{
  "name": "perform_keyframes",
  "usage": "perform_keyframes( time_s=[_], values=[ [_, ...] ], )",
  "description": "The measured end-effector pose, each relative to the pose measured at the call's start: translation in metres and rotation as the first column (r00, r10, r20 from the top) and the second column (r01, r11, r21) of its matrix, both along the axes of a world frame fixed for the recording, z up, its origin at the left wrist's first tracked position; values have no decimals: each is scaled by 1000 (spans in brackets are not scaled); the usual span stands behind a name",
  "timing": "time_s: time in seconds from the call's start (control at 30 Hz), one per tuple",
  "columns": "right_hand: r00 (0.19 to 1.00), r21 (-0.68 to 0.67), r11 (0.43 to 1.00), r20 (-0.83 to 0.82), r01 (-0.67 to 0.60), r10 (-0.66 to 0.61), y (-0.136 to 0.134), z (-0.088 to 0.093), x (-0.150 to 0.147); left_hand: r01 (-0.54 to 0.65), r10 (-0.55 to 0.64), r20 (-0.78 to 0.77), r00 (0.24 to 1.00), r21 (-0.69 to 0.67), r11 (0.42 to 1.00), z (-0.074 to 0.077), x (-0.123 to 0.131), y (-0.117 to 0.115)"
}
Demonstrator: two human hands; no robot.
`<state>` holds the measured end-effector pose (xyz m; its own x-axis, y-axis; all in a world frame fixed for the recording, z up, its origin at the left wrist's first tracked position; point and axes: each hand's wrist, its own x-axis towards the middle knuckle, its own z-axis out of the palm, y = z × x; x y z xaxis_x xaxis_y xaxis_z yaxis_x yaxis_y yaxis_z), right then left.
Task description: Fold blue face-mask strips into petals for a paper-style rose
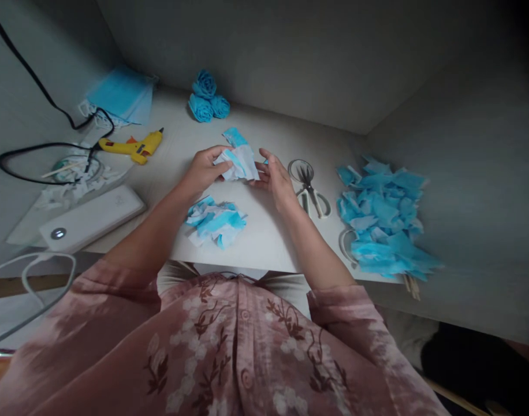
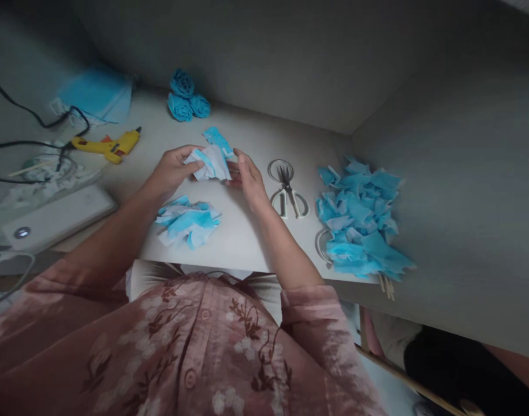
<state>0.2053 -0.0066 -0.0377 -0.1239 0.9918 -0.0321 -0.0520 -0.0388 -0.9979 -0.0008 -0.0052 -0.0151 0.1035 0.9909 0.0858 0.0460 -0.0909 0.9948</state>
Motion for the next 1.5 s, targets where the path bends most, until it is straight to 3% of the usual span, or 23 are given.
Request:
perform_keyframes(
  time_s=[0.17,0.37,0.57,0.7,0.77,0.83,0.93,0.97,1.03,1.1,1.2,1.37,1.5],
  values=[
    [987,-34,994,-124,-104,99,-5,7,1,34,-34,-8,999,20,999,0,-1,1],
    [987,79,985,54,-155,151,-9,5,-2,85,-84,-26,996,15,996,-1,-2,0],
    [991,126,991,128,-54,38,2,-12,-1,110,-102,-110,989,67,992,5,-2,-3],
    [1000,36,999,23,12,-13,6,-10,3,91,-86,-121,989,41,995,6,-11,-1],
    [998,-20,999,-54,24,-26,6,-6,5,133,-133,-151,979,-12,991,7,-21,2],
    [993,-63,998,-115,13,-20,4,-3,5,241,-255,-235,938,-89,967,8,-33,5],
    [989,-85,996,-149,-40,27,1,0,4,402,-421,-428,800,-141,905,9,-48,11],
    [988,-79,995,-149,-53,41,0,1,3,417,-412,-489,769,-105,903,9,-51,12],
    [988,-52,996,-142,-77,69,-3,3,1,382,-300,-549,780,38,923,9,-50,13],
    [988,-14,994,-110,-110,108,-7,6,-1,296,-175,-503,846,170,940,10,-43,11],
    [987,37,987,-16,-158,159,-13,9,-4,177,-89,-359,929,221,959,10,-27,4],
    [968,150,961,135,-233,214,-17,8,-5,171,-154,-172,973,88,981,6,-5,-6],
    [935,205,939,282,-277,214,-16,6,-1,125,-125,-34,992,19,992,4,0,-8]
  ],
)
